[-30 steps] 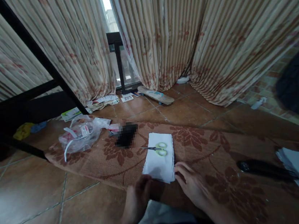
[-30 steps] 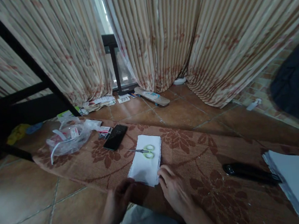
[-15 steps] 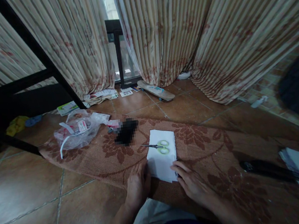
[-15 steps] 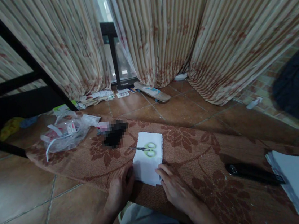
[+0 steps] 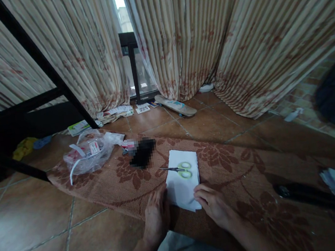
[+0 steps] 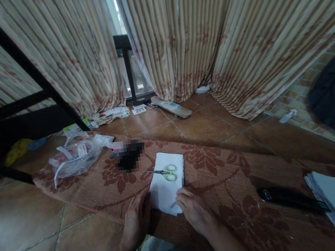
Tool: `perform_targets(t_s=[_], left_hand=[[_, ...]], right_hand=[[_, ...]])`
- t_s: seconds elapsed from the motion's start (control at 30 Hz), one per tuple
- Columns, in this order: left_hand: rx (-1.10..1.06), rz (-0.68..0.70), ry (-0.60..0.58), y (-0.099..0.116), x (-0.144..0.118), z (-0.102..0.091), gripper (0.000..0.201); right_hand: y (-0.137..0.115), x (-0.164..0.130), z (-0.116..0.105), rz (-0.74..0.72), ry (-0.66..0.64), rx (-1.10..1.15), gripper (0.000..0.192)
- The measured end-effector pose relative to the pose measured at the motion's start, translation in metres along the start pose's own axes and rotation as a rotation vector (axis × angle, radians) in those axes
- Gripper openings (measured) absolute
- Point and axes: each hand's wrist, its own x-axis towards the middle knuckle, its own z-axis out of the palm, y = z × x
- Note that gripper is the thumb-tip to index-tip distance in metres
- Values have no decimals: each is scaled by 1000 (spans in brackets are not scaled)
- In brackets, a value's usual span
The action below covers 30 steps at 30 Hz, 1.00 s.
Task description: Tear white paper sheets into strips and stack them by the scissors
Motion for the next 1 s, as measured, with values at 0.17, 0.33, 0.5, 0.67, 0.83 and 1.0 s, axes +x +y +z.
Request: perform_targets(t_s=[0.17, 0.33, 0.5, 0.67, 0.83, 1.0], left_hand=[[57, 21, -3, -5, -2, 6, 31], [59, 124, 13, -8, -4, 9, 33], [106, 192, 27, -8, -3, 8, 41], [129, 206, 14, -8, -4, 9, 40], [123, 196, 31, -12, -4, 12, 40], [114, 204, 43, -11, 1, 12, 40]], right_hand=[[0, 19, -13, 11, -80, 126, 15], [-6, 31, -38, -64, -182, 226, 20], [-12, 31, -48, -124, -133, 224, 22], [-27, 14, -66, -134, -43, 142, 22], [-18, -54, -79, -2, 202, -23, 20], [30, -140, -73, 168, 326, -155, 18]])
